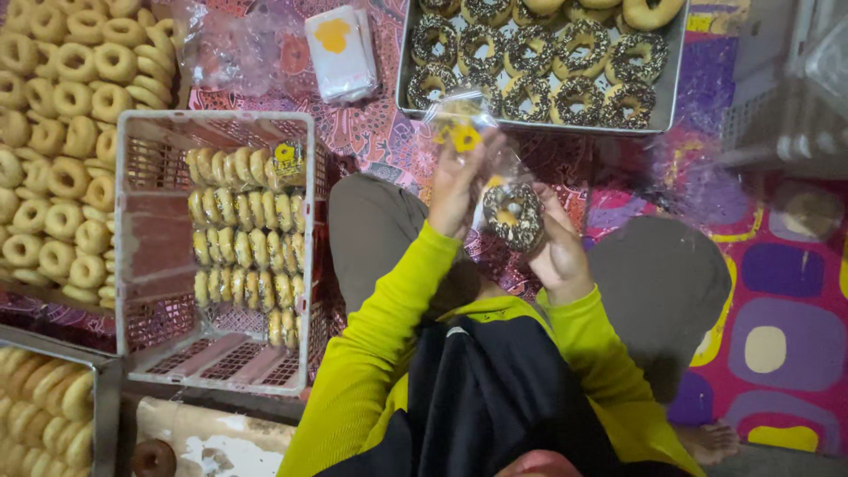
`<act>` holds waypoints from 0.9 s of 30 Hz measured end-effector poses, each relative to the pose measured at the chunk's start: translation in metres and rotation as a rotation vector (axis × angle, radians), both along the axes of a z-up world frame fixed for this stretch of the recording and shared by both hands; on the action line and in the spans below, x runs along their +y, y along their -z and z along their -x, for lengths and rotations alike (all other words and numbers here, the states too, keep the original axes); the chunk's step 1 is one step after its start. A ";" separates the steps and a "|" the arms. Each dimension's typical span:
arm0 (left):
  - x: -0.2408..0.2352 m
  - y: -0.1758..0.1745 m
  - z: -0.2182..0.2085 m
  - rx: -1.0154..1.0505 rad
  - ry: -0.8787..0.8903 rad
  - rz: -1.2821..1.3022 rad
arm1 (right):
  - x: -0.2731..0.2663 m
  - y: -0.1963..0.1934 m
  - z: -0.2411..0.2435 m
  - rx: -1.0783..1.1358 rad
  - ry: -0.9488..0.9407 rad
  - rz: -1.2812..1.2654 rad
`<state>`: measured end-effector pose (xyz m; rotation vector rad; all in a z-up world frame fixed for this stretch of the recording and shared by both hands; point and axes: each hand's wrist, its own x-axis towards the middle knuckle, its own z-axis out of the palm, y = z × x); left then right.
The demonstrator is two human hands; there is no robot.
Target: The person sits on the floor and repeatedly picks donuts from a metal tray, places them into small plastic bags, and stacks the sealed bags in a white crate. The donuts include plain and sesame-topped varieties.
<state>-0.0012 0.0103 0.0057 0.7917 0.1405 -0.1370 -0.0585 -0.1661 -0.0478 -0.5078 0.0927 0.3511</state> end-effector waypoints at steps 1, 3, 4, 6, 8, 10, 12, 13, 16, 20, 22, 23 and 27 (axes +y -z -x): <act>-0.002 0.001 -0.001 -0.045 -0.023 0.006 | 0.000 -0.003 -0.001 -0.040 -0.020 0.002; -0.004 0.001 0.000 -0.101 -0.002 0.061 | 0.001 -0.013 -0.001 0.021 0.023 0.056; -0.006 -0.001 0.003 -0.112 0.043 0.109 | 0.002 -0.018 -0.001 0.054 0.044 0.084; -0.006 -0.005 0.006 -0.120 0.128 0.151 | 0.006 -0.027 -0.004 0.003 0.020 0.070; -0.007 -0.009 0.013 -0.097 0.213 0.152 | 0.008 -0.032 -0.004 0.001 0.004 0.074; -0.008 -0.009 0.018 -0.019 0.142 0.197 | 0.011 -0.034 -0.002 0.053 -0.001 0.101; -0.012 -0.009 0.016 0.044 0.140 0.192 | 0.015 -0.040 -0.008 -0.109 0.127 0.350; -0.015 -0.007 0.017 0.082 0.165 0.170 | 0.015 -0.044 -0.009 -0.184 0.187 0.477; -0.022 0.004 0.021 0.175 0.192 0.323 | 0.017 -0.064 -0.014 -0.226 0.329 0.512; -0.015 0.023 0.030 0.089 0.268 0.210 | 0.003 -0.102 -0.028 -0.958 0.344 1.533; -0.008 0.030 0.039 -0.376 0.043 -0.552 | -0.007 -0.116 -0.032 -0.813 0.089 1.616; -0.005 0.030 0.038 -0.618 -0.079 -0.930 | -0.011 -0.123 -0.035 -0.724 0.030 1.633; 0.001 0.016 0.045 -0.160 0.114 -0.374 | -0.012 -0.148 -0.025 -0.975 0.147 1.762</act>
